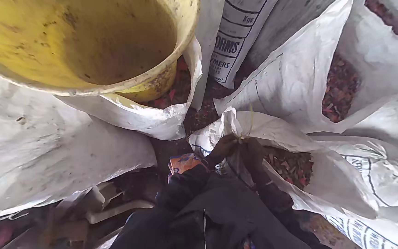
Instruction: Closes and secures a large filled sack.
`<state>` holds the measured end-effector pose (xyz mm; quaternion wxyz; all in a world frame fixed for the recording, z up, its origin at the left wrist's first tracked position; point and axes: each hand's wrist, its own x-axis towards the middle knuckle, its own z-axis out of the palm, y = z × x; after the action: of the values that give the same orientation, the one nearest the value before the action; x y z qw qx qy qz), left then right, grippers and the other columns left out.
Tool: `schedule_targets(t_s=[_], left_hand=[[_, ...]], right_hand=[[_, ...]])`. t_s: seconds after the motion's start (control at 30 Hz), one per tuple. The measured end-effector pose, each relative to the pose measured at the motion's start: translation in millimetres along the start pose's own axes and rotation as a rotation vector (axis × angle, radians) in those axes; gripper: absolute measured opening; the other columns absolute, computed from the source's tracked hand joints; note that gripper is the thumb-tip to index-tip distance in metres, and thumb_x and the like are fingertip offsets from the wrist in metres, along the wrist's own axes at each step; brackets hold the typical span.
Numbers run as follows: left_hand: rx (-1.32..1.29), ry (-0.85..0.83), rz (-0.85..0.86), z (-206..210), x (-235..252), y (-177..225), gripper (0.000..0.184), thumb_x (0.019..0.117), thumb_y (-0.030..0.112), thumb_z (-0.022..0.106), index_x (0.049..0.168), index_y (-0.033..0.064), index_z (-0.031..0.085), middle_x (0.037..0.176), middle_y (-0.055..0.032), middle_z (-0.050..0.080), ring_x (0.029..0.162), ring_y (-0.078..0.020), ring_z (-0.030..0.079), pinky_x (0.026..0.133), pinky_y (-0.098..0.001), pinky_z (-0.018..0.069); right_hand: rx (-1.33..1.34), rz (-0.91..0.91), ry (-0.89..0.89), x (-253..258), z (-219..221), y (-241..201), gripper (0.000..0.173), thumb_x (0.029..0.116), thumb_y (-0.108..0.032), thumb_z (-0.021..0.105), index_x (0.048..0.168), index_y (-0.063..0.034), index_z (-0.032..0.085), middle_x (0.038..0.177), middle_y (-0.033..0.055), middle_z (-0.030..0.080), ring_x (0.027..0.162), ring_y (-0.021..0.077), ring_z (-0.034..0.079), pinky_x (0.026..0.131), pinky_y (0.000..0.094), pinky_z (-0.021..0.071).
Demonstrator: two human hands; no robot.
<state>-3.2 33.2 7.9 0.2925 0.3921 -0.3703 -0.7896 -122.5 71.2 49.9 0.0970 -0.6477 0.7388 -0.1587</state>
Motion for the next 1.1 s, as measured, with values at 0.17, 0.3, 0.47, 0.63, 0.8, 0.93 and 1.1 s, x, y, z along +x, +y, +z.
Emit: schedule_targets(t_s=[0.17, 0.3, 0.47, 0.63, 0.8, 0.93, 1.1], left_hand=[[0.833, -0.021, -0.035, 20.9, -7.5, 46.2, 0.032, 0.1082, 0.017, 0.047, 0.124, -0.0054, 0.064, 0.112, -0.0263, 0.069, 0.110, -0.0413, 0.067, 0.096, -0.0573, 0.0496], [1.120, -0.132, -0.209, 16.0, -14.4, 52.1, 0.038, 0.1118, 0.018, 0.037, 0.141, 0.0023, 0.056, 0.128, -0.0237, 0.065, 0.119, -0.0423, 0.063, 0.098, -0.0582, 0.0484], [1.122, -0.206, -0.348, -5.5, -24.8, 24.9, 0.041, 0.1097, 0.011, 0.035, 0.147, -0.0012, 0.048, 0.136, -0.0283, 0.059, 0.122, -0.0470, 0.060, 0.099, -0.0620, 0.0465], [1.151, -0.103, -0.113, -2.4, -24.1, 27.8, 0.033, 0.1074, 0.012, 0.043, 0.129, -0.0052, 0.062, 0.129, -0.0281, 0.063, 0.119, -0.0463, 0.062, 0.094, -0.0622, 0.0495], [0.988, -0.118, 0.379, 15.6, -10.4, 15.0, 0.033, 0.1044, 0.015, 0.052, 0.117, -0.0118, 0.067, 0.126, -0.0302, 0.064, 0.121, -0.0452, 0.062, 0.099, -0.0575, 0.0500], [0.437, -0.061, 0.159, 15.0, 1.0, 16.9, 0.034, 0.1090, 0.013, 0.043, 0.120, -0.0143, 0.061, 0.099, -0.0201, 0.065, 0.086, -0.0203, 0.060, 0.084, -0.0334, 0.0498], [0.168, 0.048, 0.055, 19.0, -10.8, 14.3, 0.033, 0.1100, 0.016, 0.039, 0.107, -0.0095, 0.060, 0.076, -0.0025, 0.049, 0.061, -0.0076, 0.044, 0.061, -0.0258, 0.0426]], right_hand=[[-0.149, -0.122, -0.016, 15.7, -13.6, 8.5, 0.017, 0.0930, -0.004, 0.064, 0.089, 0.0112, 0.069, 0.087, 0.0289, 0.069, 0.086, 0.0477, 0.070, 0.075, 0.0590, 0.0546], [-0.135, 0.012, -0.169, 32.5, -12.1, 16.9, 0.024, 0.0981, -0.013, 0.063, 0.097, 0.0088, 0.071, 0.094, 0.0278, 0.070, 0.095, 0.0460, 0.069, 0.084, 0.0587, 0.0525], [-0.157, 0.255, -0.435, 57.0, -1.1, 25.9, 0.028, 0.1013, -0.020, 0.062, 0.112, 0.0049, 0.068, 0.106, 0.0287, 0.068, 0.105, 0.0469, 0.065, 0.088, 0.0638, 0.0471], [-0.183, 0.297, -0.494, 71.9, -9.1, 19.8, 0.028, 0.1042, -0.018, 0.055, 0.116, 0.0035, 0.067, 0.110, 0.0283, 0.069, 0.110, 0.0453, 0.065, 0.092, 0.0627, 0.0471], [-0.185, 0.350, -0.503, 61.7, -10.4, 12.3, 0.032, 0.1039, -0.017, 0.055, 0.124, 0.0057, 0.065, 0.121, 0.0296, 0.066, 0.118, 0.0445, 0.062, 0.099, 0.0603, 0.0453], [-0.090, 0.255, -0.405, 56.4, -7.4, 24.5, 0.029, 0.1036, -0.018, 0.057, 0.113, 0.0075, 0.067, 0.110, 0.0294, 0.068, 0.108, 0.0454, 0.065, 0.094, 0.0617, 0.0473], [0.007, 0.209, -0.247, 42.2, -2.9, 21.9, 0.027, 0.1020, -0.016, 0.059, 0.105, 0.0081, 0.070, 0.104, 0.0282, 0.068, 0.105, 0.0442, 0.065, 0.092, 0.0601, 0.0468]])
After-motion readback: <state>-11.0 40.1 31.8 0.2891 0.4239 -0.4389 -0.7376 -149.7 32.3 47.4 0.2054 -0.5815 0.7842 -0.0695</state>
